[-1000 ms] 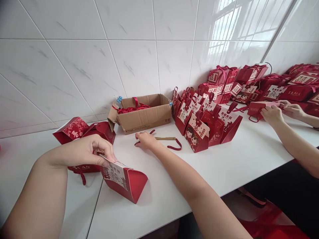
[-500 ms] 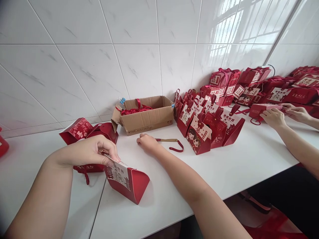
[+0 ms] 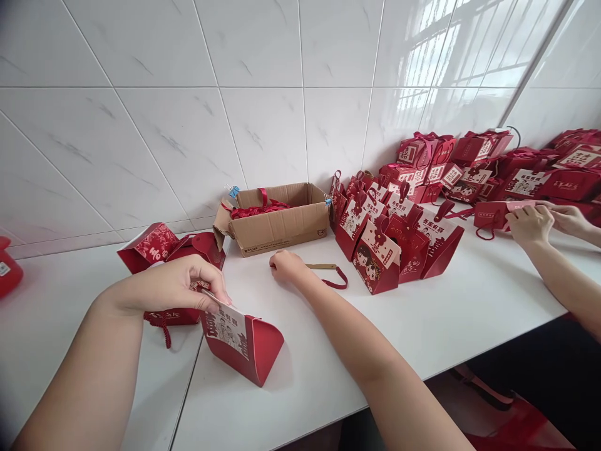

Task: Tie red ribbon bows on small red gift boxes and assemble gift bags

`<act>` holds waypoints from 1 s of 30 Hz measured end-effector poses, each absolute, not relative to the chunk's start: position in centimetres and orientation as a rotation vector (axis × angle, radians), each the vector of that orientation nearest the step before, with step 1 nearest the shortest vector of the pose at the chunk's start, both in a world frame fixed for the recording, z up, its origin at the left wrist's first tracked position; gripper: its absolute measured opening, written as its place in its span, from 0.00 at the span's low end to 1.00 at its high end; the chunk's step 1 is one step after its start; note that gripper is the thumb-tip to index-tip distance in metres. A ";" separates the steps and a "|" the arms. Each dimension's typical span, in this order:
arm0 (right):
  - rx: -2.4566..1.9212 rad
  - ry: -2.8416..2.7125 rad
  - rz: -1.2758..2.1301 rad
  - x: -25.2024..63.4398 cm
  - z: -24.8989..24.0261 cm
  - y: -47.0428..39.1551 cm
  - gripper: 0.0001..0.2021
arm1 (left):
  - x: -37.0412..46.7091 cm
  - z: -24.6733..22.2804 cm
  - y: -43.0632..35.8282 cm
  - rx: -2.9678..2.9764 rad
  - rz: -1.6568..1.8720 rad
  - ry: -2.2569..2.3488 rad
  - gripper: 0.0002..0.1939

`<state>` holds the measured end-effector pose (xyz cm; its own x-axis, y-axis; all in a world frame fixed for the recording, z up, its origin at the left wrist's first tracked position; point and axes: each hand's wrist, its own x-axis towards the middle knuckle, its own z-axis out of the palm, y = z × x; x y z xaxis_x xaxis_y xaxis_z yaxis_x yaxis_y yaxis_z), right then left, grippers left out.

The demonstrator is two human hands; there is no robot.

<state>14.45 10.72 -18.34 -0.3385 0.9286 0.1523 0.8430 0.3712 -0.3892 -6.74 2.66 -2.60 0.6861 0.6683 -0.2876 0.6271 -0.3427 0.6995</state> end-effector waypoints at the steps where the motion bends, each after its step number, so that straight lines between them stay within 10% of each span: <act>1: -1.550 -2.288 0.347 14.3 -18.3 10.7 0.10 | -6.7 -2.6 2.7 2.060 0.062 0.990 0.05; 22: -0.988 -1.382 0.501 19.8 -5.4 4.9 0.10 | -3.5 -5.5 4.0 2.154 0.768 1.285 0.10; 30: -0.668 -1.857 0.876 20.3 -5.1 3.9 0.07 | -2.0 -6.7 3.5 2.175 0.840 1.224 0.12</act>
